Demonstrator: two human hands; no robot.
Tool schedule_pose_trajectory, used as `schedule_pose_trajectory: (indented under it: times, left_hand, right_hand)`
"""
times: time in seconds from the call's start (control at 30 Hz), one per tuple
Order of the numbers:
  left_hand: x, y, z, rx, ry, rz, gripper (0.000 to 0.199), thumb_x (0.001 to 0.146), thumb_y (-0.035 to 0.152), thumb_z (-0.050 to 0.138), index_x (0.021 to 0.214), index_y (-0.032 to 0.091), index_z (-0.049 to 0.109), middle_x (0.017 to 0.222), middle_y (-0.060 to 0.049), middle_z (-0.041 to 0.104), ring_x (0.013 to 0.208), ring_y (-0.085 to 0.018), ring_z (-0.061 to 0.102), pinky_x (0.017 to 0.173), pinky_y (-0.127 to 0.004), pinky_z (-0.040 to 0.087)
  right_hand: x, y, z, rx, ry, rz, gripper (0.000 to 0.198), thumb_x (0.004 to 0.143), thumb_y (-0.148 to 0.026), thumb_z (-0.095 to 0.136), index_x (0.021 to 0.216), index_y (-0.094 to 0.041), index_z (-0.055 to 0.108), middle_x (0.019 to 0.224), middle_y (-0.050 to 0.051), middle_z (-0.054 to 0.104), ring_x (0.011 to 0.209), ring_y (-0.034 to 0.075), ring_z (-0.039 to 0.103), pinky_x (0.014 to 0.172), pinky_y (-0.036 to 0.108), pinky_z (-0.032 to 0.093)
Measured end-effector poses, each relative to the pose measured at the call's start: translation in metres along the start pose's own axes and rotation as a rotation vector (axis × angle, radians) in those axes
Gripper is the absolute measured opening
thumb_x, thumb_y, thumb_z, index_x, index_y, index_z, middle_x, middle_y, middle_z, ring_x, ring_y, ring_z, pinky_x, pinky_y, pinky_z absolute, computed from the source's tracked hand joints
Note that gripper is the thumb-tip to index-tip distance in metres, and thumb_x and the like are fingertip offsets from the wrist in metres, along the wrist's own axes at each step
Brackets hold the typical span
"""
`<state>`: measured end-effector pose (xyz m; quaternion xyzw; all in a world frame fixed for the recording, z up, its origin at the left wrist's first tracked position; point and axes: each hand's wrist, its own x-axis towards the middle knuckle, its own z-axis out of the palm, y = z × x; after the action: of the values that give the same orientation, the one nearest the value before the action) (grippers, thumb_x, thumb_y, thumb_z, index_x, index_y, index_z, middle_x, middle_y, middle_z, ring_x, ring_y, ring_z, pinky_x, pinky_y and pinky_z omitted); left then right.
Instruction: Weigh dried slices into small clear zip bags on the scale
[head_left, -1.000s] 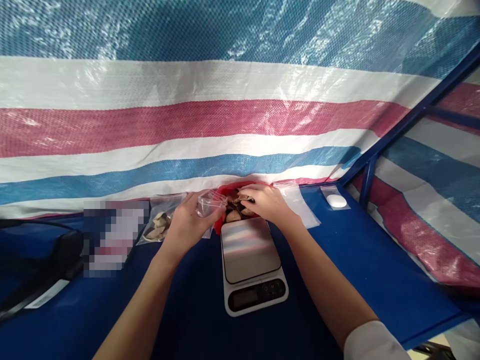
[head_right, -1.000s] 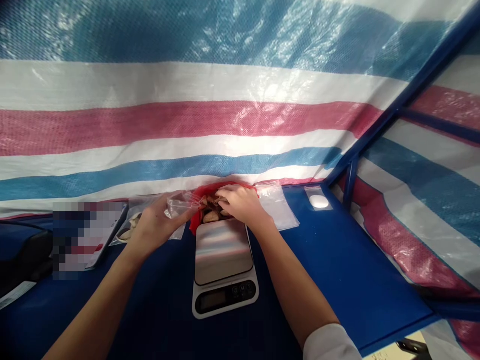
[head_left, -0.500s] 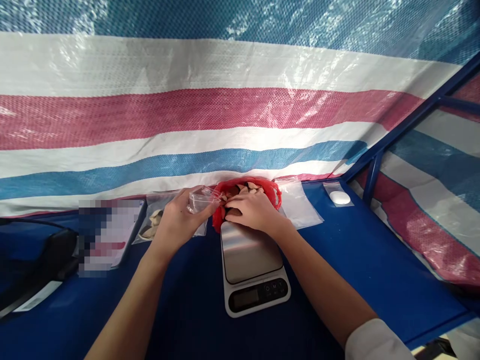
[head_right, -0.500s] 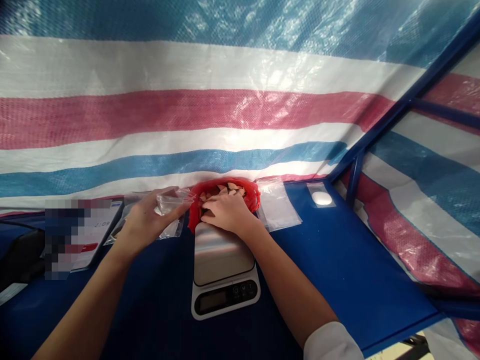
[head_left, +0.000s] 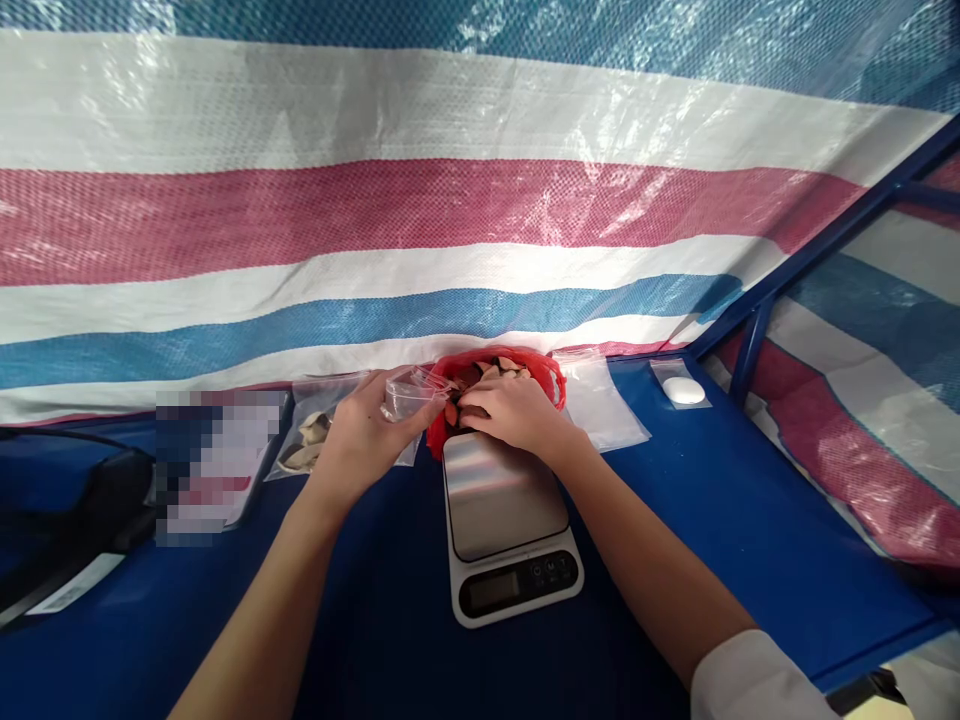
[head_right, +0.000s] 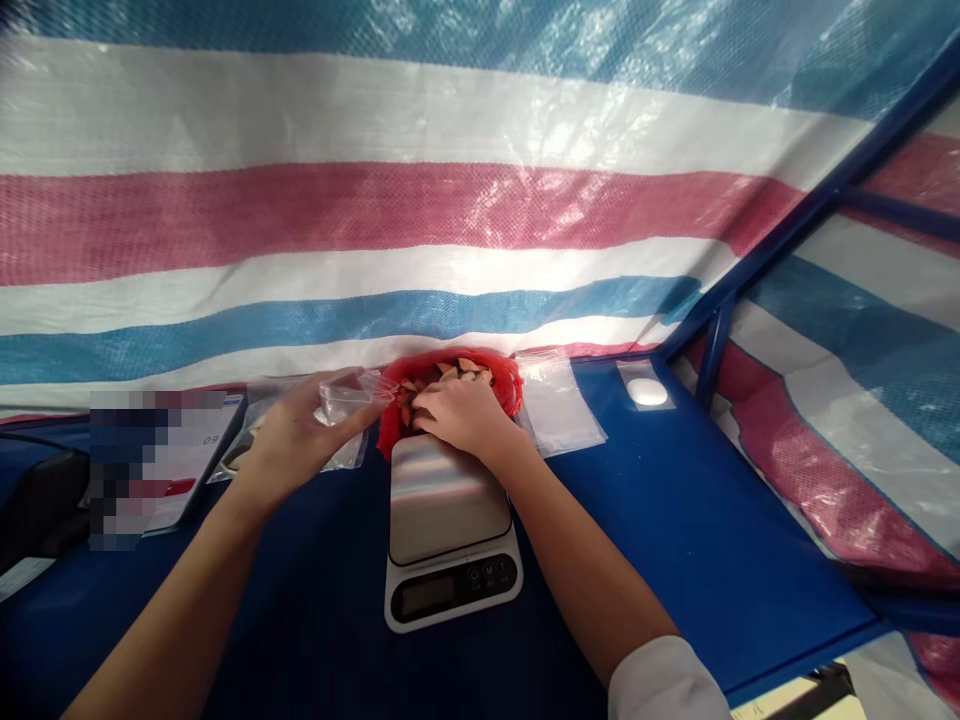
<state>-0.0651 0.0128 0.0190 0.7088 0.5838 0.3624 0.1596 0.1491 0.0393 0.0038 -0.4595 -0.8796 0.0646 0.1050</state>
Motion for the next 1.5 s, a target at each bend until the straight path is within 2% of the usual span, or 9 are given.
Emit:
schedule_pose_trajectory:
  times: [0.37, 0.6, 0.83, 1.0, 1.1, 1.27, 1.5]
  left_hand:
    - [-0.001, 0.004, 0.003, 0.001, -0.012, -0.003, 0.052, 0.081, 0.058, 0.07, 0.119, 0.022, 0.07, 0.113, -0.007, 0.076, 0.107, -0.03, 0.071, 0.097, -0.04, 0.056]
    - [-0.003, 0.007, 0.002, -0.042, -0.051, 0.021, 0.051, 0.084, 0.059, 0.069, 0.119, 0.021, 0.071, 0.113, -0.009, 0.075, 0.106, -0.03, 0.071, 0.099, -0.043, 0.055]
    - [-0.004, 0.004, 0.006, -0.09, -0.054, 0.076, 0.055, 0.085, 0.059, 0.069, 0.125, 0.021, 0.069, 0.117, -0.01, 0.075, 0.106, -0.03, 0.072, 0.098, -0.043, 0.056]
    - [-0.004, -0.002, 0.008, -0.103, -0.085, 0.132, 0.054, 0.086, 0.056, 0.069, 0.127, 0.021, 0.068, 0.12, -0.009, 0.075, 0.112, -0.03, 0.07, 0.101, -0.045, 0.055]
    - [-0.003, -0.004, 0.011, -0.108, -0.092, 0.176, 0.053, 0.086, 0.054, 0.069, 0.126, 0.02, 0.068, 0.122, -0.011, 0.074, 0.118, -0.031, 0.068, 0.104, -0.046, 0.053]
    - [-0.004, -0.003, 0.016, -0.123, -0.129, 0.186, 0.055, 0.085, 0.052, 0.071, 0.128, 0.019, 0.067, 0.128, -0.014, 0.071, 0.119, -0.032, 0.067, 0.105, -0.05, 0.052]
    - [-0.009, 0.003, 0.023, -0.123, -0.169, 0.187, 0.056, 0.083, 0.05, 0.073, 0.131, 0.023, 0.065, 0.132, -0.013, 0.068, 0.122, -0.033, 0.065, 0.106, -0.052, 0.051]
  right_hand:
    - [0.0, 0.001, -0.002, -0.001, -0.031, -0.027, 0.022, 0.099, -0.033, 0.057, 0.103, -0.024, 0.077, 0.111, 0.007, 0.076, 0.111, 0.027, 0.06, 0.093, 0.041, 0.039]
    - [-0.001, 0.006, 0.006, 0.024, 0.1, -0.02, 0.032, 0.101, -0.037, 0.054, 0.093, -0.022, 0.081, 0.095, 0.009, 0.075, 0.099, 0.026, 0.063, 0.091, 0.04, 0.042]
    - [-0.001, 0.016, 0.005, 0.25, 0.188, -0.029, 0.022, 0.096, -0.031, 0.063, 0.091, -0.023, 0.082, 0.095, 0.007, 0.078, 0.102, 0.024, 0.064, 0.091, 0.036, 0.048]
    - [-0.006, 0.021, -0.003, 0.484, 0.262, 0.033, 0.017, 0.093, -0.028, 0.067, 0.093, -0.022, 0.083, 0.082, 0.003, 0.079, 0.083, 0.018, 0.068, 0.08, 0.029, 0.053]
    - [-0.01, 0.027, -0.009, 0.632, 0.306, 0.065, 0.021, 0.09, -0.033, 0.069, 0.099, -0.021, 0.083, 0.089, 0.003, 0.08, 0.08, 0.017, 0.071, 0.077, 0.028, 0.056]
    - [-0.018, 0.032, -0.024, 0.864, 0.295, 0.03, 0.029, 0.087, -0.041, 0.072, 0.107, -0.021, 0.082, 0.097, 0.004, 0.081, 0.082, 0.02, 0.075, 0.077, 0.033, 0.061]
    - [-0.025, 0.029, -0.038, 0.955, 0.26, -0.046, 0.028, 0.084, -0.037, 0.077, 0.109, -0.024, 0.082, 0.108, 0.005, 0.08, 0.095, 0.023, 0.075, 0.085, 0.038, 0.063]
